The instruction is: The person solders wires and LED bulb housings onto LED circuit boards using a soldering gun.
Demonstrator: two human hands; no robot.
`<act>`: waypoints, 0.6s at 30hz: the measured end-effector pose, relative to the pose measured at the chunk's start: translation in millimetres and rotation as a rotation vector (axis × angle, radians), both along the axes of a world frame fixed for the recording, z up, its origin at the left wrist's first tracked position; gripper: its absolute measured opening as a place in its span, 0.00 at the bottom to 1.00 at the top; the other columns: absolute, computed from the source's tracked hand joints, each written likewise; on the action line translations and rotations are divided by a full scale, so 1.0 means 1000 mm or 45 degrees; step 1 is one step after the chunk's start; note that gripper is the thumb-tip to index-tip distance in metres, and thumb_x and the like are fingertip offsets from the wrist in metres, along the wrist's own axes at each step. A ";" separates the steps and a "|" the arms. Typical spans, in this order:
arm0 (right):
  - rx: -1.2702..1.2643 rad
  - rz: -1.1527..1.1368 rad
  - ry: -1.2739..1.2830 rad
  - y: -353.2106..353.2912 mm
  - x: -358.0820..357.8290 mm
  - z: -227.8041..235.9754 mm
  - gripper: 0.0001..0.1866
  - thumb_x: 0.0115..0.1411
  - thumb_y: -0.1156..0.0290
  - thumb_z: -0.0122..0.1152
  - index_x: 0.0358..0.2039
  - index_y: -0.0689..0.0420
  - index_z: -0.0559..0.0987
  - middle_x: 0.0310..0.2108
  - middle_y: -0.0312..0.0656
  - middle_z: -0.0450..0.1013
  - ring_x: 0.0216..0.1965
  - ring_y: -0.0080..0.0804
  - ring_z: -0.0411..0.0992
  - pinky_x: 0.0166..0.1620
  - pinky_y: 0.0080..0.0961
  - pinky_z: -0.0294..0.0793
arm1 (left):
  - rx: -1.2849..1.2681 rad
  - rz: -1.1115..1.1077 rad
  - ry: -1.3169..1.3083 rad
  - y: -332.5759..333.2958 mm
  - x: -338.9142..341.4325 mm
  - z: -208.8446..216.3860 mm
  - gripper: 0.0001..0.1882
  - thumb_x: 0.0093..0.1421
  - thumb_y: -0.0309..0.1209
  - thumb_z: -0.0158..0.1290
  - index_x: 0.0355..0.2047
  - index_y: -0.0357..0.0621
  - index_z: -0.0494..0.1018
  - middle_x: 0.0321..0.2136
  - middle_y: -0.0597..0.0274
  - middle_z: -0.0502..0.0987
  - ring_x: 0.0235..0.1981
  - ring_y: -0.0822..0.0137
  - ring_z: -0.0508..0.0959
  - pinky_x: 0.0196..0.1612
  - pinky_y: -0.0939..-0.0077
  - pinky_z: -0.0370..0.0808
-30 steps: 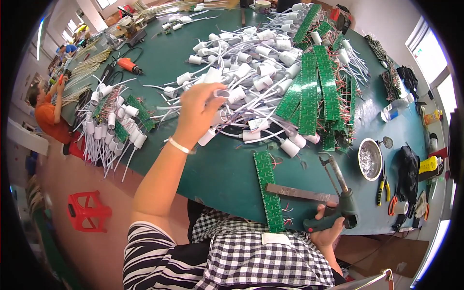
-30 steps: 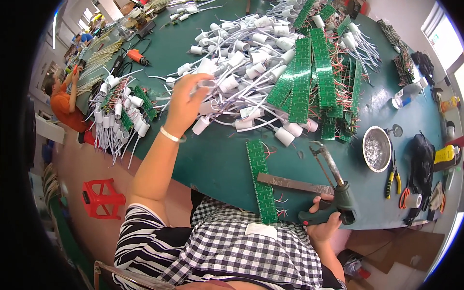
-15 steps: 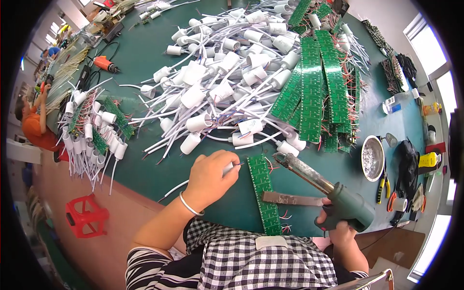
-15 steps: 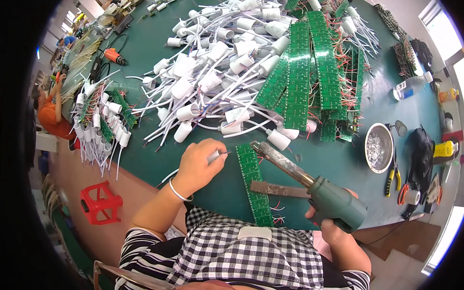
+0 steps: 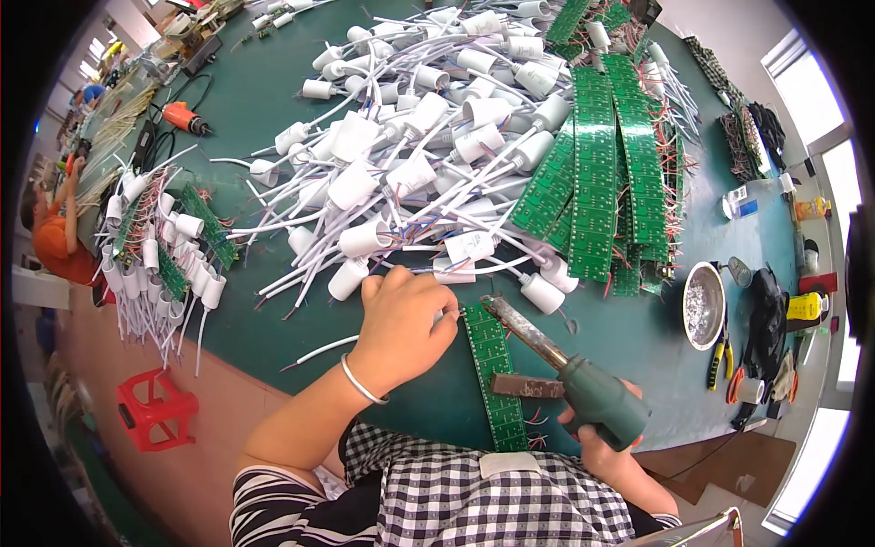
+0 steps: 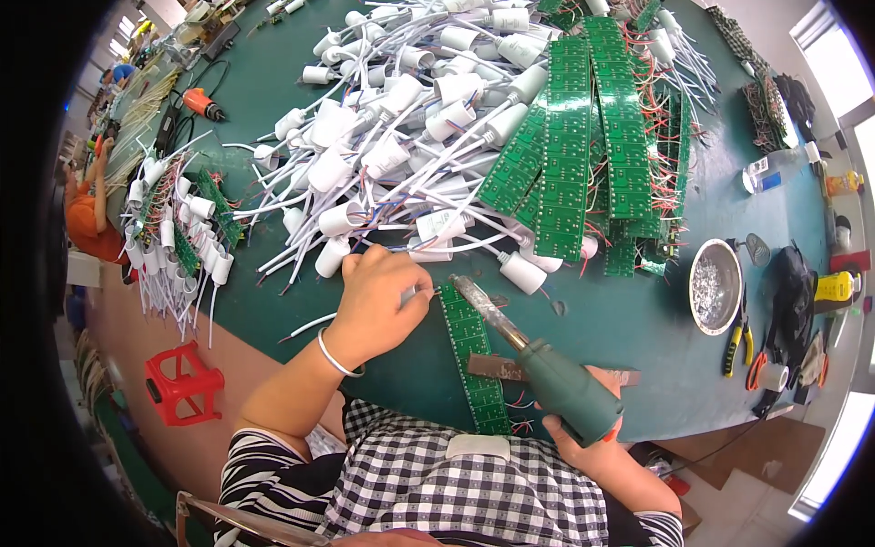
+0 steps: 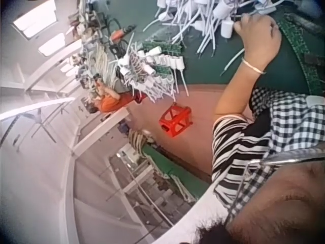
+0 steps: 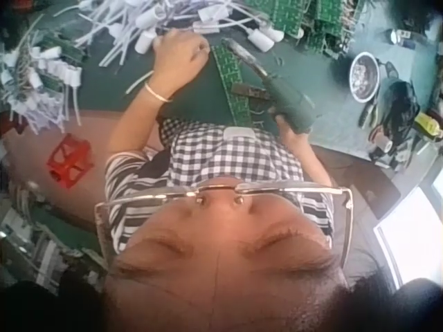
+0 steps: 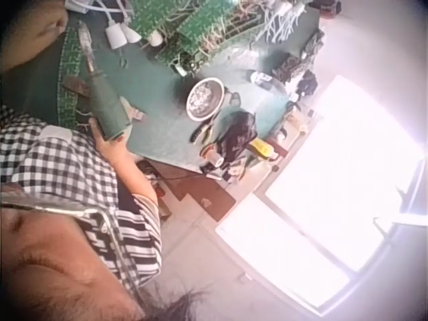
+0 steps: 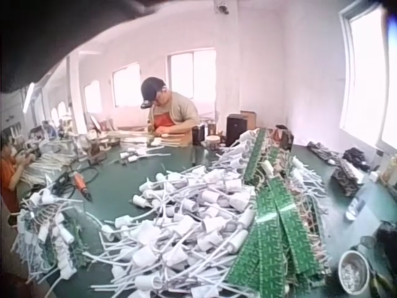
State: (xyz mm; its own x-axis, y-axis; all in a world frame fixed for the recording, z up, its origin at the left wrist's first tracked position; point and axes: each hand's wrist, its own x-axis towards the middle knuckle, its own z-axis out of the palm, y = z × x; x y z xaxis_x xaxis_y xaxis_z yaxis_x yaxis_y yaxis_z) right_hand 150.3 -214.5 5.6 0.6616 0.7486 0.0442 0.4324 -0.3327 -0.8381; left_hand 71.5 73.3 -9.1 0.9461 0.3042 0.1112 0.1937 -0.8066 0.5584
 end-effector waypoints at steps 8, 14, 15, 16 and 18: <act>-0.132 -0.078 0.178 -0.013 -0.014 -0.010 0.20 0.44 0.70 0.68 0.40 0.57 0.78 0.46 0.45 0.70 0.46 0.42 0.68 0.49 0.35 0.66 | -0.059 0.044 0.020 0.002 0.000 -0.003 0.02 0.47 0.32 0.55 0.22 0.51 0.75 0.26 0.70 0.74 0.35 0.64 0.67 0.39 0.64 0.54; -0.157 -0.073 0.204 -0.004 -0.012 -0.002 0.19 0.45 0.70 0.68 0.40 0.55 0.79 0.44 0.44 0.71 0.47 0.42 0.68 0.48 0.34 0.67 | -0.034 0.029 0.019 0.004 0.001 -0.004 0.01 0.47 0.32 0.55 0.21 0.53 0.75 0.25 0.72 0.72 0.35 0.65 0.67 0.38 0.64 0.53; -0.190 -0.042 0.210 -0.003 -0.011 -0.001 0.19 0.44 0.70 0.69 0.40 0.55 0.79 0.44 0.44 0.71 0.46 0.42 0.68 0.48 0.34 0.67 | -0.034 0.030 0.017 0.004 0.001 -0.005 0.01 0.47 0.32 0.55 0.21 0.53 0.75 0.25 0.72 0.72 0.35 0.65 0.67 0.38 0.64 0.53; -0.223 -0.012 0.218 -0.002 -0.011 0.000 0.19 0.44 0.70 0.69 0.39 0.54 0.79 0.44 0.44 0.71 0.46 0.42 0.68 0.48 0.34 0.67 | -0.036 0.031 0.015 0.004 0.001 -0.005 0.01 0.46 0.32 0.55 0.21 0.53 0.75 0.25 0.72 0.72 0.35 0.64 0.67 0.38 0.64 0.53; -0.165 -0.067 0.195 -0.003 -0.017 -0.007 0.19 0.43 0.70 0.69 0.39 0.55 0.79 0.44 0.45 0.71 0.46 0.43 0.68 0.48 0.35 0.67 | -0.039 0.031 0.013 0.005 0.001 -0.005 0.01 0.46 0.32 0.55 0.21 0.53 0.75 0.25 0.72 0.72 0.35 0.64 0.67 0.38 0.64 0.53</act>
State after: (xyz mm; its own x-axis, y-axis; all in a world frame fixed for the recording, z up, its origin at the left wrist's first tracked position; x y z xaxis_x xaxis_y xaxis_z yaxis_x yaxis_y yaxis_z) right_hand 133.2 -218.0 -1.1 0.6916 0.7055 -0.1548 0.2821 -0.4611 -0.8413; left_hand 72.1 78.1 -14.1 0.9394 0.3304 0.0919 0.2191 -0.7842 0.5805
